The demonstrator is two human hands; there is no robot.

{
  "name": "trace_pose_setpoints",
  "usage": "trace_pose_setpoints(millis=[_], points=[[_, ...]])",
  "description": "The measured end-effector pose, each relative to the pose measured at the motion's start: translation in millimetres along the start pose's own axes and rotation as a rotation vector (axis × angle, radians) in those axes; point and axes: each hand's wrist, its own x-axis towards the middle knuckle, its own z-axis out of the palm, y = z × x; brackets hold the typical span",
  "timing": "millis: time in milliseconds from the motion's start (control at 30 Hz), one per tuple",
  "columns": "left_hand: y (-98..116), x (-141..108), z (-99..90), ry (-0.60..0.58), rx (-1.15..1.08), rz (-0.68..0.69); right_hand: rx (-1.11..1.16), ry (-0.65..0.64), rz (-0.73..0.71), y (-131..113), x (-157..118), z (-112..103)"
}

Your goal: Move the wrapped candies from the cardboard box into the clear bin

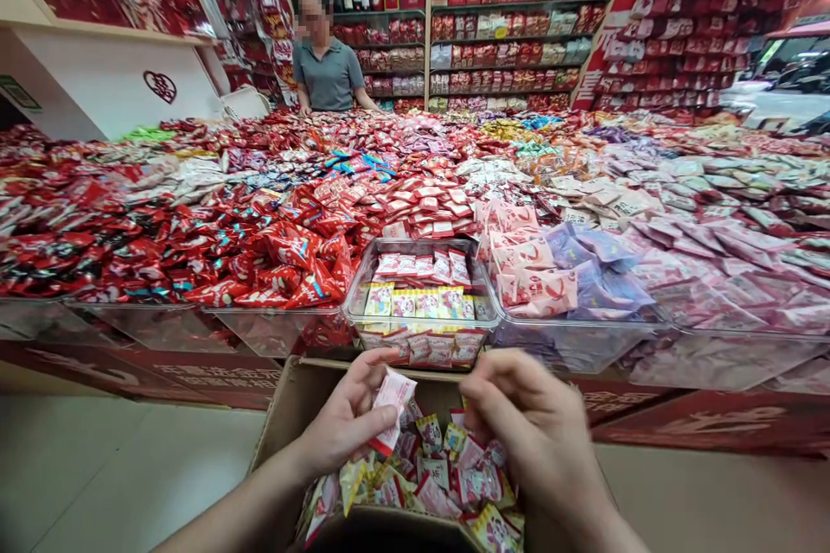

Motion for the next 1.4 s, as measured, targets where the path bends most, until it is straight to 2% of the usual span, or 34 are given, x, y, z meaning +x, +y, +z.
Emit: trace_pose_setpoints(millis=[100,167,233,333,433,500,600,667,800,933,1000,1100,1167,1300,1400], points=[[4,3,4.3,-0.033,0.07,0.042,-0.006,-0.198,0.084,20,19,25],[1,4,8.0,-0.044,0.102,0.014,-0.021,-0.267,0.083,34,20,38],[-4,4,10.2,-0.019,0.115,-0.01,-0.054,-0.254,0.027,42,17,44],[-15,4,7.9,0.064,0.087,-0.044,-0.054,-0.161,-0.043,47,15,43],[-23,4,-0.6,0.094,0.014,-0.214,0.01,-0.104,-0.106,48,15,37],[-24,5,-6.9,0.048,-0.086,-0.325,-0.024,-0.087,-0.216,49,14,34],[-21,5,-12.7,-0.012,-0.203,-0.353,-0.152,-0.141,-0.392,51,10,34],[-19,5,-13.0,0.017,-0.158,-0.31,-0.195,-0.205,-0.419,52,6,36],[-20,1,-8.6,0.155,-0.031,-0.152,-0.165,-0.282,-0.334,54,-1,42],[-26,-1,-5.6,0.203,-0.028,-0.042,-0.168,-0.241,-0.291,58,-2,47],[-28,-2,-5.2,0.223,-0.022,-0.024,-0.071,-0.225,-0.208,61,-3,50],[-30,-3,-3.7,0.217,-0.006,-0.021,0.18,-0.203,-0.026,66,-4,55],[-31,-5,-1.5,0.195,-0.003,-0.034,0.266,-0.156,0.045,69,-6,58],[-31,-7,2.8,0.141,-0.04,-0.051,0.247,-0.079,0.052,67,-6,59],[-33,-8,2.5,0.141,-0.042,-0.05,0.195,-0.114,0.066,65,-4,54]])
